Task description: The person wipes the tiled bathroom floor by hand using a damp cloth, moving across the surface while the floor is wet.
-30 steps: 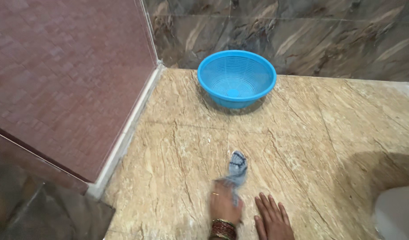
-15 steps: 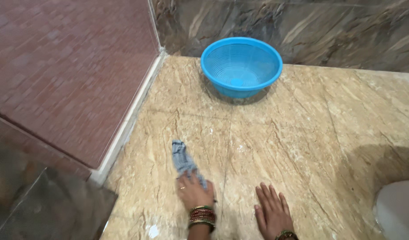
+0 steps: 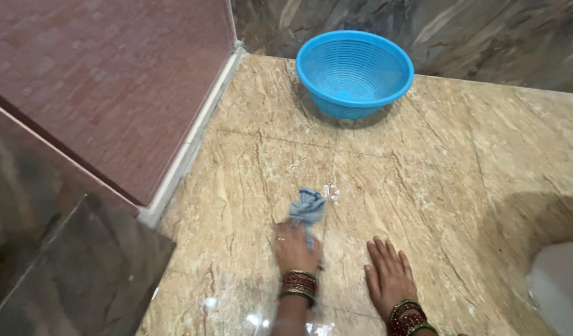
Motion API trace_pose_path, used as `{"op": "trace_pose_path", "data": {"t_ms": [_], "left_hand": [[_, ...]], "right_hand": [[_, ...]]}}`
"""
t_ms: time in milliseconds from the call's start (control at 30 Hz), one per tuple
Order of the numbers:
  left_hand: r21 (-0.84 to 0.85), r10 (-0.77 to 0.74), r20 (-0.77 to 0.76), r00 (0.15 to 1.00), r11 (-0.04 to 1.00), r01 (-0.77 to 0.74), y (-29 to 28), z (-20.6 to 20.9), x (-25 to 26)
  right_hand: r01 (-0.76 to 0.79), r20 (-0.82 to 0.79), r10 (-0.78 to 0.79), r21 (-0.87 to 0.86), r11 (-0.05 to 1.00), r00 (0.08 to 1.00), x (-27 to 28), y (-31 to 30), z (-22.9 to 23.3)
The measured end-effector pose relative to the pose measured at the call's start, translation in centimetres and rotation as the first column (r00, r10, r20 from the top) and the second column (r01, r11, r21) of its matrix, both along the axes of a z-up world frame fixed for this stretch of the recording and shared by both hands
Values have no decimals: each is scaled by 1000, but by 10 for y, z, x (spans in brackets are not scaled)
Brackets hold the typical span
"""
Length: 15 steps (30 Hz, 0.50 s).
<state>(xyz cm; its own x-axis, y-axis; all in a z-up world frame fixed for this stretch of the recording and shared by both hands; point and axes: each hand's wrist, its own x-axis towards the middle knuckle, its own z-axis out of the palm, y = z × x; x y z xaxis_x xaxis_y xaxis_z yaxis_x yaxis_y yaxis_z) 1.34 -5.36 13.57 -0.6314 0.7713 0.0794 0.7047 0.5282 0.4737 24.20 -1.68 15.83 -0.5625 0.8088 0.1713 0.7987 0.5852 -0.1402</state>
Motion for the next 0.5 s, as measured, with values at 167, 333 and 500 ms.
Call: {"op": "trace_pose_path", "data": {"t_ms": [167, 333, 500], "left_hand": [[36, 318, -67, 946, 948, -317, -24, 4, -83], [134, 342, -42, 939, 933, -334, -29, 22, -57], [107, 149, -63, 987, 984, -142, -16, 24, 11]], "right_hand": [[28, 47, -27, -22, 999, 999, -7, 0, 4], [1, -16, -2, -54, 999, 1000, -5, -3, 15], [-3, -5, 2, -66, 998, 1000, -5, -7, 21]]}}
